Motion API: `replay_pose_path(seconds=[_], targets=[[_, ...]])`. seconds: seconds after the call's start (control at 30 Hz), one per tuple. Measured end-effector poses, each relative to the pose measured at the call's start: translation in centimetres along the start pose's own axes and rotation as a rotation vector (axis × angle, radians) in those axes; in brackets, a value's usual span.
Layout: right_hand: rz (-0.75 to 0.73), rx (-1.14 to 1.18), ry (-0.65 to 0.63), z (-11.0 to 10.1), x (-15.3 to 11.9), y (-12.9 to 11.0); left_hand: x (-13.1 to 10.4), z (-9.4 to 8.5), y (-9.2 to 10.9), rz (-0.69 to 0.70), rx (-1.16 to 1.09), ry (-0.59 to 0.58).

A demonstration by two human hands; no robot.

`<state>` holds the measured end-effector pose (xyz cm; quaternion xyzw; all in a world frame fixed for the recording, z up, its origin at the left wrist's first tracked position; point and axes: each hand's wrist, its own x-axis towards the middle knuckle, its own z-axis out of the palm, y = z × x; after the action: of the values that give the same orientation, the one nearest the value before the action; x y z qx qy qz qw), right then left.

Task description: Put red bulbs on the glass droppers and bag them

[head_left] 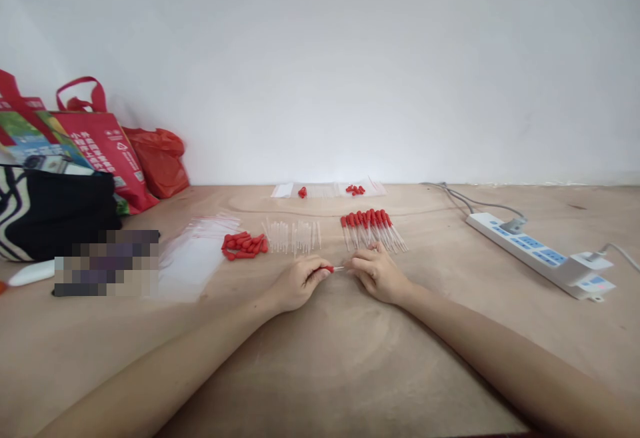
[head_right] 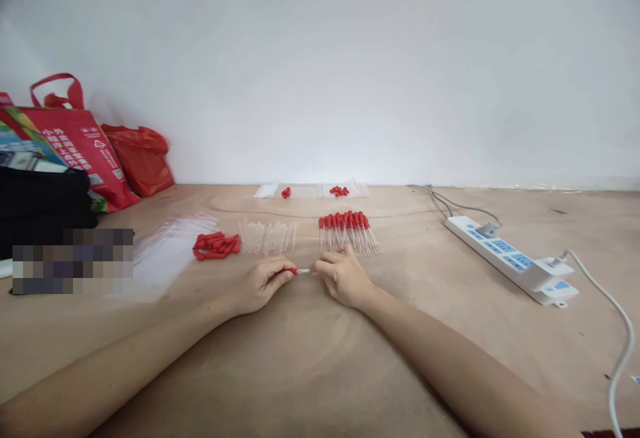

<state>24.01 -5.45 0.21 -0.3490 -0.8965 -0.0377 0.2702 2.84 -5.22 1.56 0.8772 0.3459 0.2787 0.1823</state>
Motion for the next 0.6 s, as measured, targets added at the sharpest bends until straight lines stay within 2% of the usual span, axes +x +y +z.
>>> replay_pose_path(seconds=[0.2,0.6], targets=[[-0.040,-0.022,0.006,-0.33,0.10,0.17,-0.12,0.11,-0.21,0.038,0.041,-0.035],[-0.055,-0.085,0.042,-0.50,0.08,-0.51,0.00,-0.01,0.19,0.035,0.055,-0.030]])
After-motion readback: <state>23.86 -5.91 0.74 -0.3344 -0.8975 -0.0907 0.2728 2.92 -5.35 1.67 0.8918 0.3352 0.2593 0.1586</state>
